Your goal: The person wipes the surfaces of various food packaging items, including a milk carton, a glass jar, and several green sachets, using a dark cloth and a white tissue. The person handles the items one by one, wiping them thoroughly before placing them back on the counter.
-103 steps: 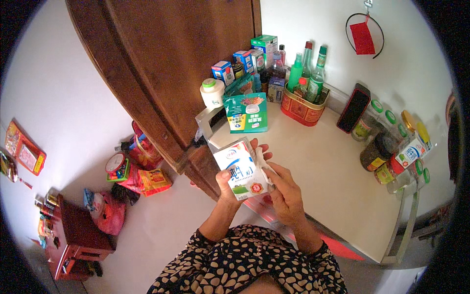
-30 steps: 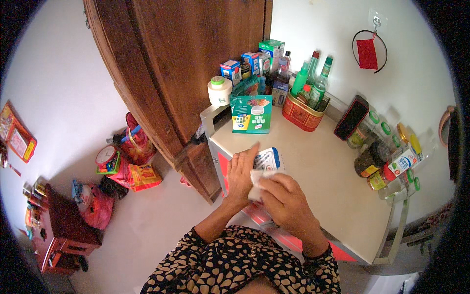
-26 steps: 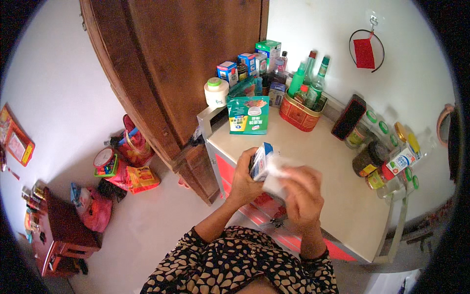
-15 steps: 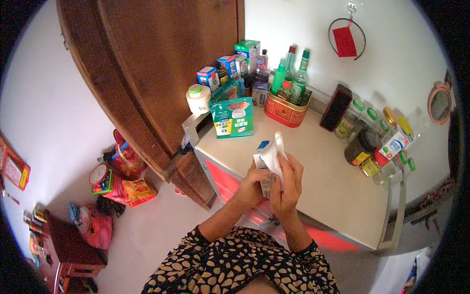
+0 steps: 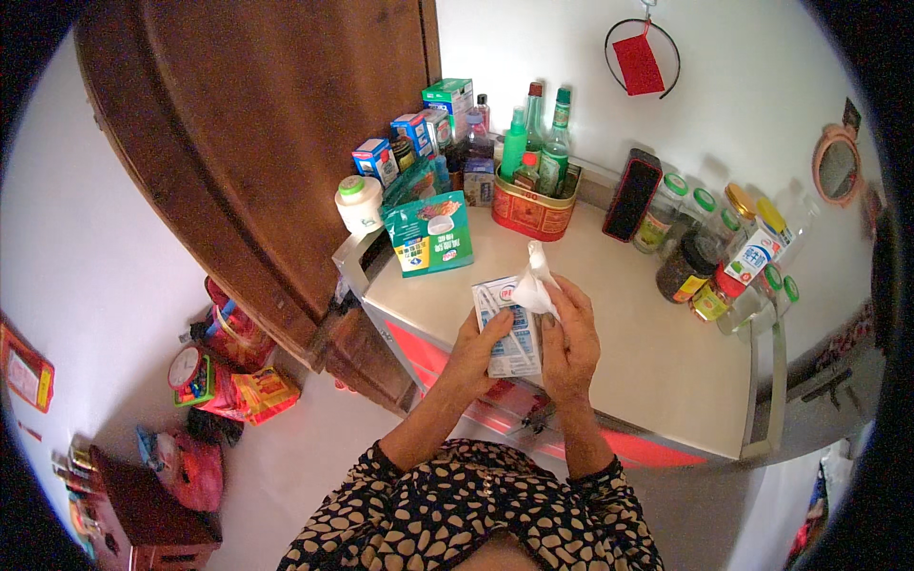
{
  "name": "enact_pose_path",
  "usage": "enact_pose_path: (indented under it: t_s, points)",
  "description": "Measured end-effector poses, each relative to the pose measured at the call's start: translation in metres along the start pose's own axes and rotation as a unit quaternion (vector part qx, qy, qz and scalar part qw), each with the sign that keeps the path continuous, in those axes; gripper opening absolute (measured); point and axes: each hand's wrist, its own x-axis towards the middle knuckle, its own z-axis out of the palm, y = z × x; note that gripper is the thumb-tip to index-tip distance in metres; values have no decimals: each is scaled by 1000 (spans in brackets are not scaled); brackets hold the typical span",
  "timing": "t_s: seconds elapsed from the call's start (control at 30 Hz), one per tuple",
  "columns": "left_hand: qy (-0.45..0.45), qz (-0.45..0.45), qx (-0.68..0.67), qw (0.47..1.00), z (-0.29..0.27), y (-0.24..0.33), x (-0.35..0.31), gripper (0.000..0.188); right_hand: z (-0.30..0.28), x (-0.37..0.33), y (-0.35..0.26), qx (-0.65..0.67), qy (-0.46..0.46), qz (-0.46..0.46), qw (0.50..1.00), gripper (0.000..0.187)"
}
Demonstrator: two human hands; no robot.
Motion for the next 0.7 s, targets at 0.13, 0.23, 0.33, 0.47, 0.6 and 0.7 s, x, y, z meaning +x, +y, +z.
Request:
enact_pose_path:
  t_s: [0.13, 0.23, 0.33, 0.47, 0.6, 0.7]
  points:
    - [37, 15, 40, 998, -3, -4, 6, 37, -5, 12, 1, -176, -104, -170, 964, 33]
    - [65, 119, 144, 980, -8, -7, 6, 36, -6, 2, -2, -223, -160, -183, 944, 35]
    - [104, 181, 198, 958, -10, -2, 6, 35, -17, -15, -15, -212, -248, -158, 932, 35]
    - [76, 83, 86, 990, -19, 7, 12, 32, -25, -13, -26, -129, -288, -165, 935, 30]
    - [-2, 212, 235, 949, -25, -10, 19, 37, 11, -5, -29, -215, -129, -177, 952, 32]
    - [-16, 73, 19, 997, -30, 11, 30, 43, 16, -30, -20, -192, -148, -170, 955, 35]
